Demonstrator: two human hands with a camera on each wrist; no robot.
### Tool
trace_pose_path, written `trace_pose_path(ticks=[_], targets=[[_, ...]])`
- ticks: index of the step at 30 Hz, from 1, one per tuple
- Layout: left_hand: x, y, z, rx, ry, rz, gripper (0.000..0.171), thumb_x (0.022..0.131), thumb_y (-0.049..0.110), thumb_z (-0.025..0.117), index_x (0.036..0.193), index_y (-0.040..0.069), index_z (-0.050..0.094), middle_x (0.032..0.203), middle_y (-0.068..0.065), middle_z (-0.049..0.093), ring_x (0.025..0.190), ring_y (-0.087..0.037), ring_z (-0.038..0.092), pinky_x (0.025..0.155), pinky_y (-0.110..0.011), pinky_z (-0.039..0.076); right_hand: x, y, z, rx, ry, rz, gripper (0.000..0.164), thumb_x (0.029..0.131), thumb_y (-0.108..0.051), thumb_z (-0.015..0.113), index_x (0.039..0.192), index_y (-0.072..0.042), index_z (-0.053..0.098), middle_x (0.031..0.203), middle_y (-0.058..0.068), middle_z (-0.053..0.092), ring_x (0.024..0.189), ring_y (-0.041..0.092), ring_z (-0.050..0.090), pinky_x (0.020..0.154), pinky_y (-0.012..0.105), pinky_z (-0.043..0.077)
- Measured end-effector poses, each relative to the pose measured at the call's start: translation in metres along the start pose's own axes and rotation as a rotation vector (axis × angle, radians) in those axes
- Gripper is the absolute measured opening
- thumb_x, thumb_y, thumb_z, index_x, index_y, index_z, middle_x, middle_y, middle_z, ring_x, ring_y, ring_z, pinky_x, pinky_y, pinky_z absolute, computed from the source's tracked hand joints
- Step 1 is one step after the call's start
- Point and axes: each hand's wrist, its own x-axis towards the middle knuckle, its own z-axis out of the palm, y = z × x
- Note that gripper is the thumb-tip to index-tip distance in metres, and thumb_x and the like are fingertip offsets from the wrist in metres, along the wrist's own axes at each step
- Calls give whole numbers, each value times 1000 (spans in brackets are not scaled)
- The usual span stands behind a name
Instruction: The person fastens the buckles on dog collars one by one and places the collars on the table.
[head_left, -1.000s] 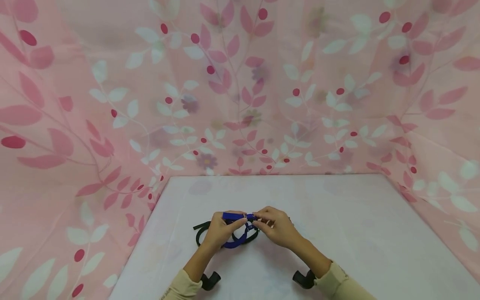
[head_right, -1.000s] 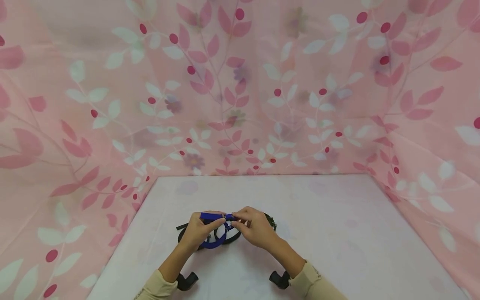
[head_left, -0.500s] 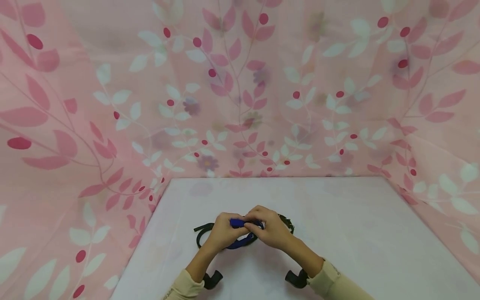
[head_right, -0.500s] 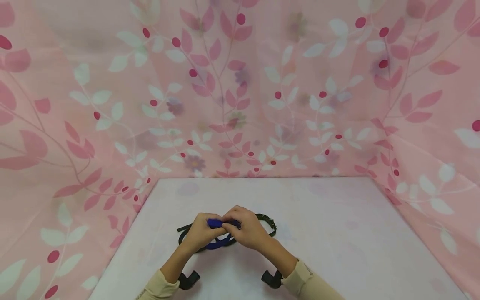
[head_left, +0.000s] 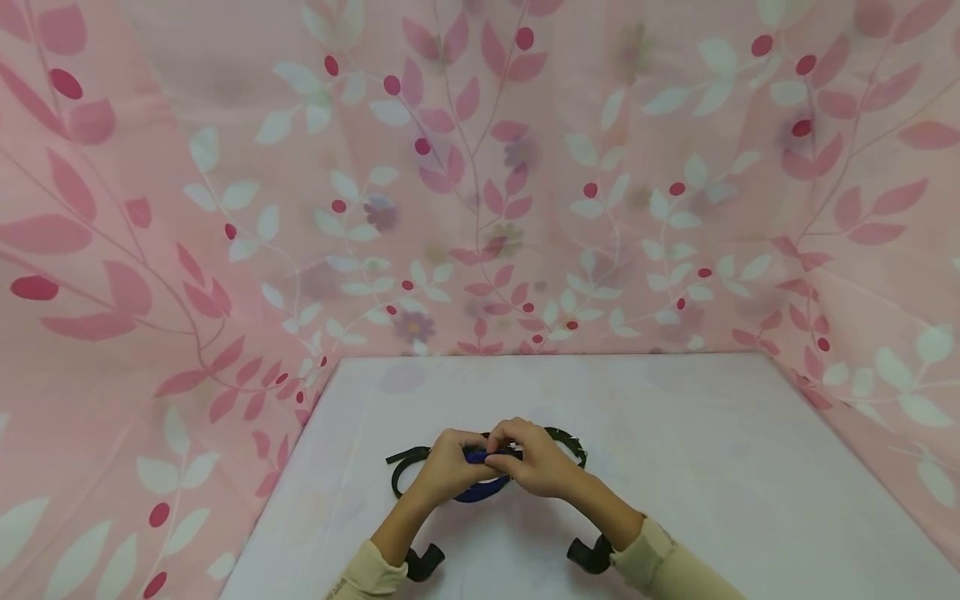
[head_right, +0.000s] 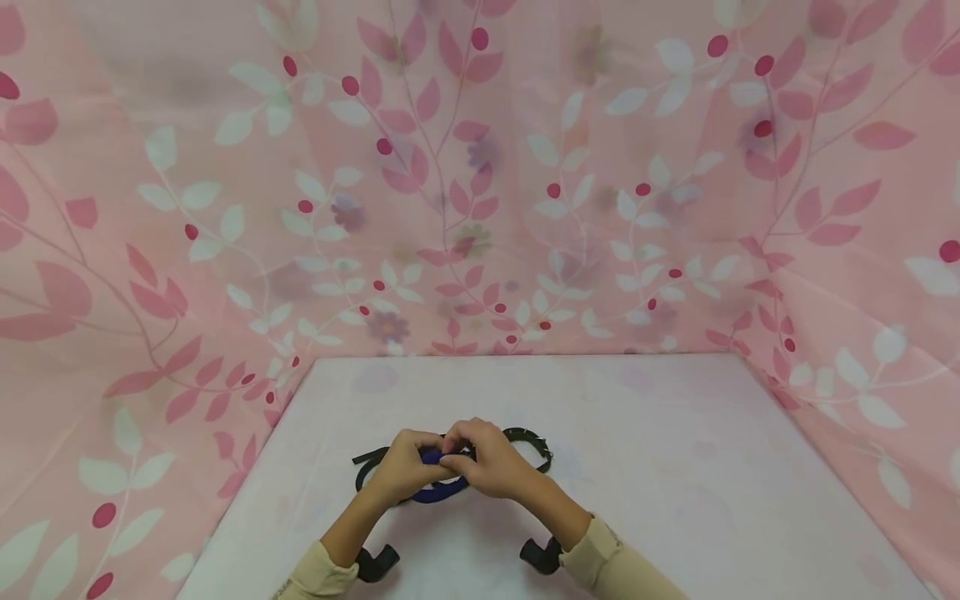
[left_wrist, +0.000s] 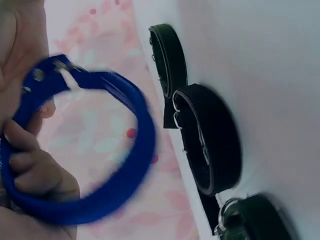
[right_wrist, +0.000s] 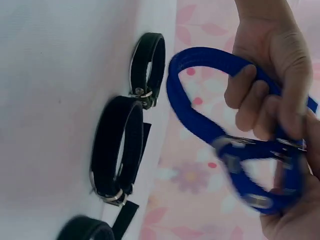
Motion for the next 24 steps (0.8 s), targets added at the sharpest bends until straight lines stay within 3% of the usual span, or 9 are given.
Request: trace_pose_path(ticks=[3, 6, 10, 12, 17, 20, 24], targets=[[-3, -3, -2, -172, 9, -46, 18, 83, 22, 81, 97, 12, 78, 95, -8, 75, 83, -13, 69, 73, -24, 57, 1, 5, -3, 121, 86, 79, 9, 95, -15, 66, 104, -13, 66, 90, 3, 66, 84, 10, 60, 77, 30, 54], [-6, -5, -2, -270, 27, -46, 23, 87, 18, 77, 107, 7, 75, 105, -14, 74, 95, -18, 70, 81, -26, 57, 1, 8, -6, 300, 140, 125, 16, 98, -12, 61, 110, -4, 67, 92, 13, 67, 82, 11, 62, 73, 25, 55], [-9, -3, -1, -310, 21, -13, 28, 88, 14, 75, 114, 3, 72, 112, -17, 72, 100, -17, 70, 85, -27, 57, -2, 9, -8, 473, 94, 143, 21, 101, -11, 55, 108, 7, 63, 96, 19, 64, 84, 10, 62, 77, 23, 54], [-10, -2, 1, -332, 13, 6, 29, 88, 12, 75, 115, 2, 71, 113, -18, 71, 99, -17, 70, 83, -27, 57, -3, 8, -7, 505, 78, 146, 22, 103, -12, 53, 108, 8, 60, 96, 17, 62, 84, 9, 60, 78, 23, 54], [-10, -1, 4, -359, -5, 45, 24, 87, 11, 76, 107, 0, 73, 102, -10, 74, 89, -14, 70, 78, -28, 58, -6, 4, -4, 344, 136, 95, 18, 99, -9, 57, 116, -2, 59, 84, 9, 61, 77, 9, 58, 72, 26, 52], [-10, -3, 6, -380, 4, 68, 20, 89, 11, 74, 103, -2, 73, 94, -4, 74, 84, -11, 69, 77, -28, 58, -7, 1, 0, 209, 165, 56, 28, 92, -5, 68, 119, -7, 62, 77, 5, 59, 75, 9, 57, 69, 26, 51], [-11, -8, 11, -419, 45, 41, 20, 90, 11, 73, 104, -3, 73, 95, -1, 73, 87, -12, 69, 78, -28, 58, -7, -12, 3, 58, 234, -50, 32, 80, -1, 80, 109, -5, 67, 74, 5, 57, 71, 13, 55, 59, 24, 47]])
